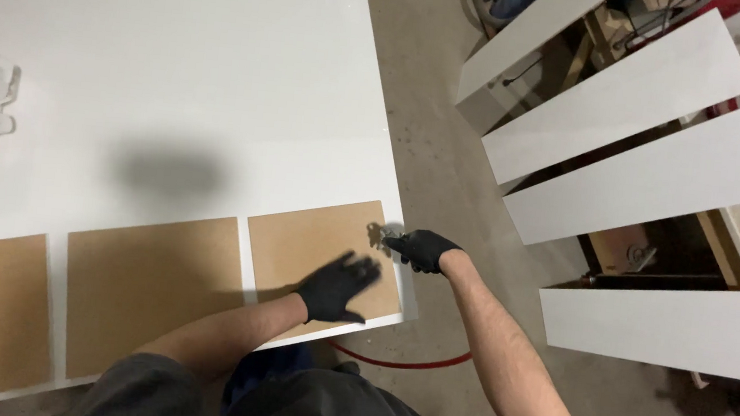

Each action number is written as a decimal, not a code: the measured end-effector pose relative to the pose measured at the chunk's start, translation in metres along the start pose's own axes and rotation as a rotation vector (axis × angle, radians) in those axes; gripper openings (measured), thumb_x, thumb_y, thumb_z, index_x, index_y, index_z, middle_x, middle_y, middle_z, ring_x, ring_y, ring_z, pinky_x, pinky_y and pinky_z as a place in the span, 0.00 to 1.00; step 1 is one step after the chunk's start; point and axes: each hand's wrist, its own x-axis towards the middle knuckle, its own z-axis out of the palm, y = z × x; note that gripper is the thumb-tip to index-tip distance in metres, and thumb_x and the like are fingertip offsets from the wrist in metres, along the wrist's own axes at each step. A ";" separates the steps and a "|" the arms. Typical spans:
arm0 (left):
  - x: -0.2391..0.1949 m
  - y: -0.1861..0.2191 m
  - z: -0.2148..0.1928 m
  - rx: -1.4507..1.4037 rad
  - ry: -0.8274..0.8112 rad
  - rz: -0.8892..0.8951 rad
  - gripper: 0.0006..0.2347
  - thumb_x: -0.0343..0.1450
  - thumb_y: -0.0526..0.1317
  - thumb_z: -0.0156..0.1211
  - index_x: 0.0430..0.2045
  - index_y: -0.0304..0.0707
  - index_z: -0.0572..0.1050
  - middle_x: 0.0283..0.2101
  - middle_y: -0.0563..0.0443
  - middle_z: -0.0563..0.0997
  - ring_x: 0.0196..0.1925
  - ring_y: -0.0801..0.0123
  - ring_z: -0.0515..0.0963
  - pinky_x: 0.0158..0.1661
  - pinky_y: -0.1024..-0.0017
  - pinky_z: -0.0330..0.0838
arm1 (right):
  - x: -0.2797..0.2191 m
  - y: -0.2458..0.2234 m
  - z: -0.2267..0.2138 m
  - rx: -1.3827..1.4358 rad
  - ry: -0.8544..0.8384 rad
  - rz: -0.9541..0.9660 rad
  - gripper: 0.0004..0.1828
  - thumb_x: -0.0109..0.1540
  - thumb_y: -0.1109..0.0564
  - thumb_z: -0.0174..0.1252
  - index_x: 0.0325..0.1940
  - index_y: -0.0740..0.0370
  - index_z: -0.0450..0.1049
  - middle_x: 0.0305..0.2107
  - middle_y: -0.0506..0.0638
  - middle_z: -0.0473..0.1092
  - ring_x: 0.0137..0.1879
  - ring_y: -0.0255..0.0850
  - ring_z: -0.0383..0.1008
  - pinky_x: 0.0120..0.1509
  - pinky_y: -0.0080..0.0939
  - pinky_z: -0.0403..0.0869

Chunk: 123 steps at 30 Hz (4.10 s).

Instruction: Picking up wooden boards from a stack and cleaning them with a compressed air nozzle on a workbench.

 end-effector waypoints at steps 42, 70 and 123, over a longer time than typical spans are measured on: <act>-0.057 -0.012 -0.037 0.230 0.004 -0.334 0.45 0.67 0.72 0.49 0.68 0.29 0.61 0.71 0.31 0.64 0.74 0.42 0.61 0.73 0.50 0.47 | 0.000 -0.081 0.060 0.476 -0.057 0.037 0.20 0.61 0.44 0.67 0.33 0.62 0.70 0.25 0.58 0.66 0.18 0.41 0.62 0.19 0.34 0.59; -0.113 0.047 -0.007 0.175 -0.076 -0.457 0.40 0.72 0.69 0.42 0.73 0.35 0.54 0.76 0.35 0.56 0.78 0.47 0.53 0.75 0.52 0.41 | -0.049 0.002 0.106 0.101 -0.027 -0.081 0.28 0.63 0.36 0.59 0.31 0.67 0.74 0.23 0.58 0.74 0.20 0.40 0.72 0.21 0.36 0.70; 0.089 -0.012 0.021 0.227 -0.158 -0.184 0.43 0.70 0.73 0.38 0.74 0.40 0.53 0.77 0.45 0.55 0.79 0.55 0.52 0.76 0.58 0.42 | -0.033 0.052 0.078 0.468 0.338 0.064 0.28 0.63 0.35 0.58 0.35 0.66 0.79 0.19 0.58 0.73 0.24 0.46 0.76 0.26 0.42 0.77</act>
